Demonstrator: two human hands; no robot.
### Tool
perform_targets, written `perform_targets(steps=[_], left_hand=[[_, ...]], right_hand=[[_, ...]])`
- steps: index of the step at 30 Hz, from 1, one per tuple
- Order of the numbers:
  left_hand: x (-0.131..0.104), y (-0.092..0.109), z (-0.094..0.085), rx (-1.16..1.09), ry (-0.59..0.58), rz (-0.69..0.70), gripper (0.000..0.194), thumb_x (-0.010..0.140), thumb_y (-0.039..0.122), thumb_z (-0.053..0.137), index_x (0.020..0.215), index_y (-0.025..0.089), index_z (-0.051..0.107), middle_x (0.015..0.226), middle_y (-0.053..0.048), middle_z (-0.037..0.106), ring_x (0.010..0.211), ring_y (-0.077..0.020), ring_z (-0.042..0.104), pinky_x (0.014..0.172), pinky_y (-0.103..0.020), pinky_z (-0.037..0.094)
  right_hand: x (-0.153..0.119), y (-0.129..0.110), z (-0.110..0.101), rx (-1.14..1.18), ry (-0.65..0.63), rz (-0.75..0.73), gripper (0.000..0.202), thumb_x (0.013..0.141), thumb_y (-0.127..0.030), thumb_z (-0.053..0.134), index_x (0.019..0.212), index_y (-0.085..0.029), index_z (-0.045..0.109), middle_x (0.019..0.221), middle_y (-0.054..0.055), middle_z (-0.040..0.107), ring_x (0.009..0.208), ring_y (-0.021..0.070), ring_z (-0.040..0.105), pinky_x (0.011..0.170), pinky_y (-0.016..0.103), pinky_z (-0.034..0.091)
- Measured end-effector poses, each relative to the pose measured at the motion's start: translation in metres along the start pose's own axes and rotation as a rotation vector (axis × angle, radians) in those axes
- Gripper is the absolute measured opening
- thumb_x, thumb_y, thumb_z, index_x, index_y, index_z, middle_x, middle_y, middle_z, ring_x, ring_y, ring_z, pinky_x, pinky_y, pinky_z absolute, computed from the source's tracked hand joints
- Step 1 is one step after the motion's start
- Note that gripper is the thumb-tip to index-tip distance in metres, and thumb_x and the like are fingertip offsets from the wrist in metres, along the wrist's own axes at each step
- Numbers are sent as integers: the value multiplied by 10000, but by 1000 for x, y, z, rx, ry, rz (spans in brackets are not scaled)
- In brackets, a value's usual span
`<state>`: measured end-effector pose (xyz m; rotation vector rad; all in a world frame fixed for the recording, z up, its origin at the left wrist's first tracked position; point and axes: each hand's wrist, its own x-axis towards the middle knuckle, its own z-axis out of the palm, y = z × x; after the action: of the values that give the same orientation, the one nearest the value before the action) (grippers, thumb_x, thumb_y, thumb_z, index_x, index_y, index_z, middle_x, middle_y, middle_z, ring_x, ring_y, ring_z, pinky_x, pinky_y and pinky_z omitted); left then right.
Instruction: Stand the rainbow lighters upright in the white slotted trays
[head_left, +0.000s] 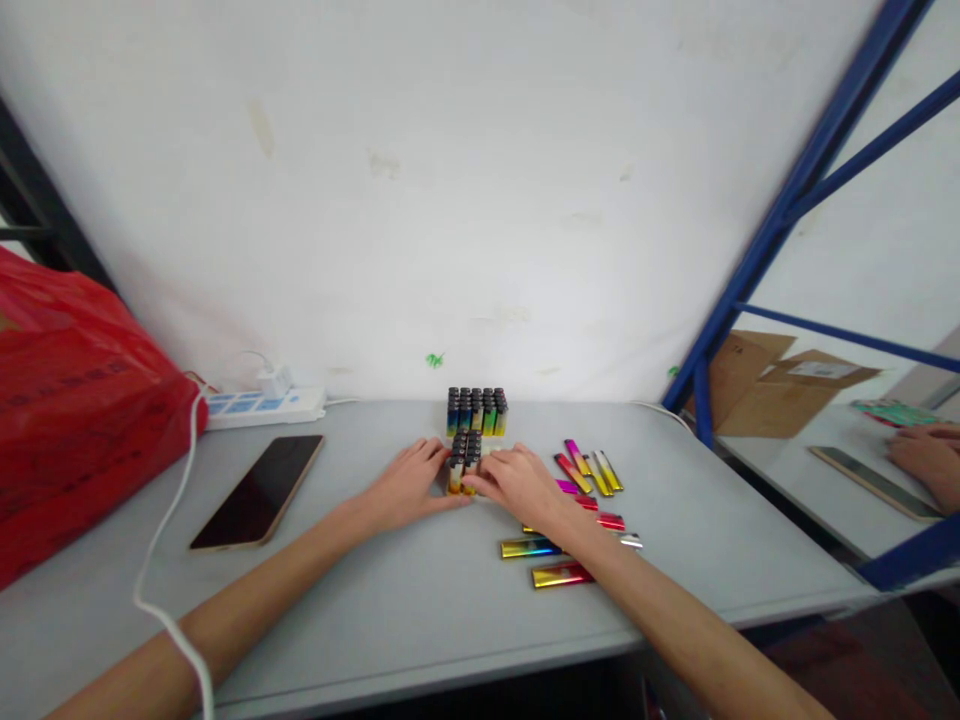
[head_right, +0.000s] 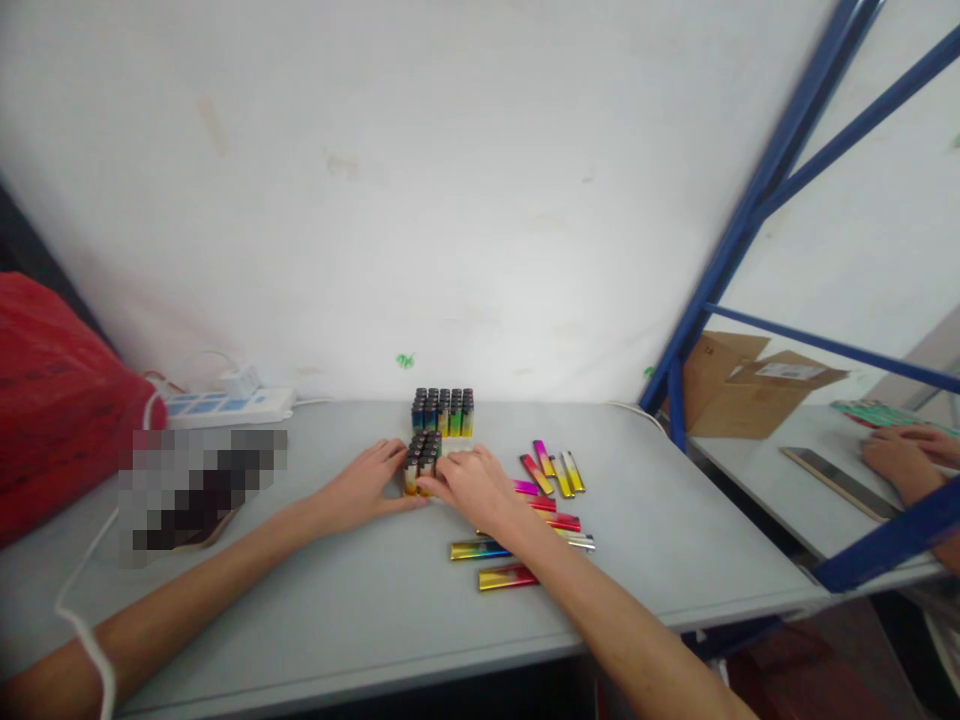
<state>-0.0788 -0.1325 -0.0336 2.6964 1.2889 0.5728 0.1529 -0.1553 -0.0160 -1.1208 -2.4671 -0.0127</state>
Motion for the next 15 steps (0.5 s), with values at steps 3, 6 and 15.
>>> perform_targets(steps=[3, 6, 15], left_hand=[[0, 0, 0, 13, -7, -11, 585, 890, 749, 635, 1089, 200, 680, 1132, -122, 683, 1084, -340, 631, 974, -487, 520], [0, 1, -1, 5, 1, -19, 625, 871, 782, 630, 1087, 199, 687, 1128, -120, 683, 1067, -341, 638, 970, -487, 524], [0, 0, -1, -9, -4, -30, 648, 858, 802, 623, 1098, 203, 687, 1166, -129, 683, 1100, -338, 635, 996, -479, 518]], right_hand=[[-1, 3, -11, 7, -3, 9, 425, 1070, -528, 535, 825, -201, 652, 794, 52, 731, 730, 194, 659, 795, 330, 438], [-10, 21, -26, -28, 47, 115, 452, 1135, -457, 383, 897, -204, 672, 841, 68, 739, 757, 198, 662, 803, 328, 429], [-45, 102, -52, -135, -90, 434, 189, 994, -350, 660, 1023, -189, 755, 999, 109, 786, 934, 249, 715, 842, 323, 485]])
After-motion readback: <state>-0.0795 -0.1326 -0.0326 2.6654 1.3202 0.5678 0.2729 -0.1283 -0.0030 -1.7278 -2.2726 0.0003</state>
